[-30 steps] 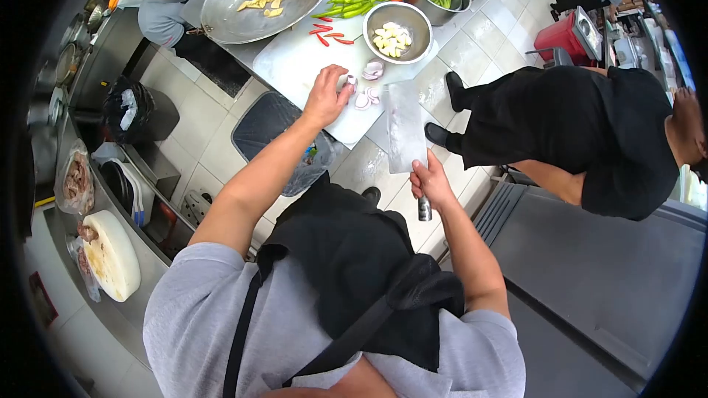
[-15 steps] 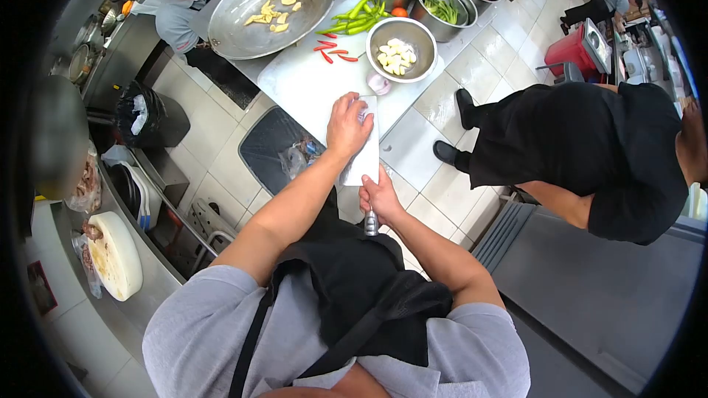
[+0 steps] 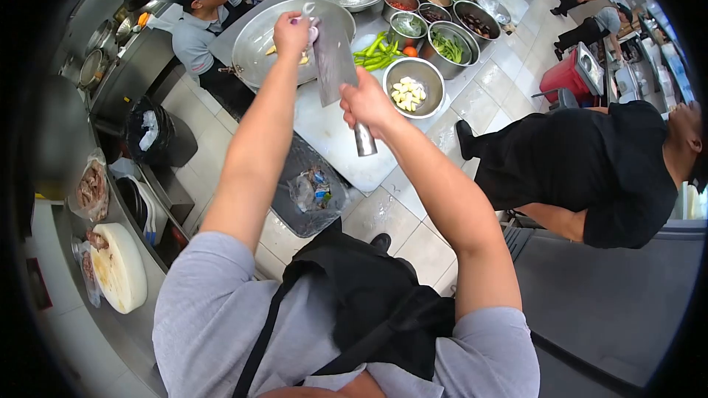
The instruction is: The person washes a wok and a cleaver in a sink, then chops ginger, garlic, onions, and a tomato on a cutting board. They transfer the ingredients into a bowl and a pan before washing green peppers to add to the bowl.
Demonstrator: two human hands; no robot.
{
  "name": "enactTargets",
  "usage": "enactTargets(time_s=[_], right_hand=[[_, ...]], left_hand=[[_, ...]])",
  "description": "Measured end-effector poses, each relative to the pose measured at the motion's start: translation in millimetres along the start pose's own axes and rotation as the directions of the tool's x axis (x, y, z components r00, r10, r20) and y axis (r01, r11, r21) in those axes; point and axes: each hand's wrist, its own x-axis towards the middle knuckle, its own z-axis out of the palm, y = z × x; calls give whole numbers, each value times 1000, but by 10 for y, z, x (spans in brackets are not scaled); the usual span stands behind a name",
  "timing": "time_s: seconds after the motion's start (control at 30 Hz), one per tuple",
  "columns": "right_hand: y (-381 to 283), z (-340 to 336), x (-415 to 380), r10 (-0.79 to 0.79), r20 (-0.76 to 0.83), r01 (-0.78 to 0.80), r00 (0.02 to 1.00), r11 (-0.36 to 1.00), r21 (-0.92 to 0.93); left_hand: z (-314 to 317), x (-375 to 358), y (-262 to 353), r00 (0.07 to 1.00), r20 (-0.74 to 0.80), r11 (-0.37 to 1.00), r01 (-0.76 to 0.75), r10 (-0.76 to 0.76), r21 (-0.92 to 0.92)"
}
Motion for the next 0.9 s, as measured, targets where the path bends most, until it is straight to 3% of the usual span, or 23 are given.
enactTargets(time_s=[0.1,0.17,0.2,0.27,0.3,0.4,0.47,0.57,0.63,0.67,0.73,0.77,0.83,0.9], right_hand=[[-139,-63,7,-1,-78,1,997,1000,7],[-172,-171,-97,-25,-95,24,995,1000,-13],[-133,-245,-133,-19,-101,18,995,1000,-11],[-23,-391,-200,56,-132,-60,990,998,-28],[8,-431,-255,80,-141,-87,987,995,-44],[171,-565,-405,87,-148,-92,985,995,-26],[236,-638,-536,117,-171,-119,978,993,1],[305,-725,-734,161,-170,-153,972,987,58],[317,-756,-873,158,-181,-144,971,986,89],[319,-766,-942,158,-189,-138,969,984,115],[299,-784,-1081,165,-197,-142,966,982,126],[309,-802,-1153,175,-205,-149,963,979,137],[337,-819,-1289,181,-231,-150,956,978,145],[348,-829,-1417,183,-235,-157,955,980,124]], left_hand=[[142,576,-228,992,117,997,-60,54,46],[153,804,-217,876,481,974,-86,-27,211],[151,838,-233,872,488,974,-84,-30,210],[141,897,-250,739,645,963,18,-193,267],[42,900,-246,610,731,950,146,-306,277],[69,1066,-608,557,802,976,113,-218,187],[50,1092,-718,591,791,987,124,-158,105],[-45,1159,-656,620,755,977,133,-214,168],[-83,1233,-586,605,734,933,43,-310,358],[-141,1221,-522,604,736,933,34,-305,358],[-264,1160,-421,590,728,937,243,-348,251],[-255,1178,-463,588,730,937,239,-348,254],[-252,1218,-589,493,766,848,514,-412,125],[-270,1188,-722,505,793,847,531,-342,27]])
